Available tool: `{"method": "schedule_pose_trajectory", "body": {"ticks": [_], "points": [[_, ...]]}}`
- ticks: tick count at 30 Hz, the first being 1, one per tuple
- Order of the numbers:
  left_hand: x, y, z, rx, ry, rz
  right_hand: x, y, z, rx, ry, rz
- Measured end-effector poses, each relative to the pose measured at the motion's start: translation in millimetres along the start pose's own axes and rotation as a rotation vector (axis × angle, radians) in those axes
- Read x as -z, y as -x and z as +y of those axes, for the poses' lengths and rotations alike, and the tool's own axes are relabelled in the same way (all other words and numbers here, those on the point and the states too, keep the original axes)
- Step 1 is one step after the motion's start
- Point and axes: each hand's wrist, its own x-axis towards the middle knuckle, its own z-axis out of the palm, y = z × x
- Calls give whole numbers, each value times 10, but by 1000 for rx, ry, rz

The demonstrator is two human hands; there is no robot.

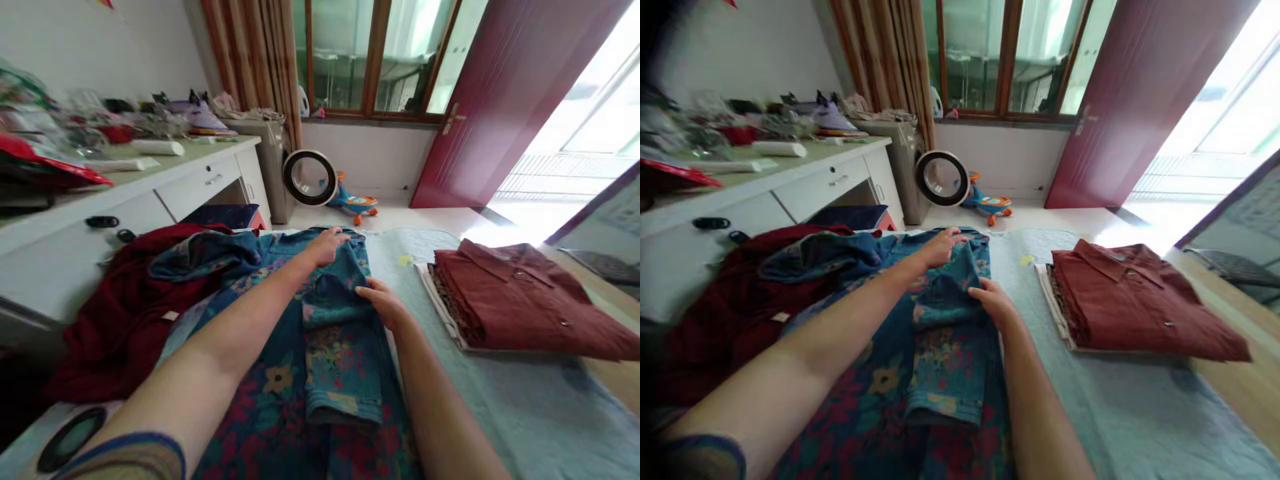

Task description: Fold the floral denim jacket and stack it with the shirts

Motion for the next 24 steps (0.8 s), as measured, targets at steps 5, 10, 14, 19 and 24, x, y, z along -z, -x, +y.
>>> {"method": "schedule_pose_trajectory", "body": {"ticks": [5,10,14,19,24], "points": [[-39,-576,228,3,-80,-283,-65,165,57,20,85,-4],[-153,-813,110,60,-115,-375,7,323,166,48,417,89],[-214,-866,-21,74,-105,-380,-25,513,85,81,630,107],[-326,-919,-45,40,-74,-357,-182,691,-54,149,514,69],[-433,-987,-36,-4,-54,-363,-221,718,98,101,152,-31]]}}
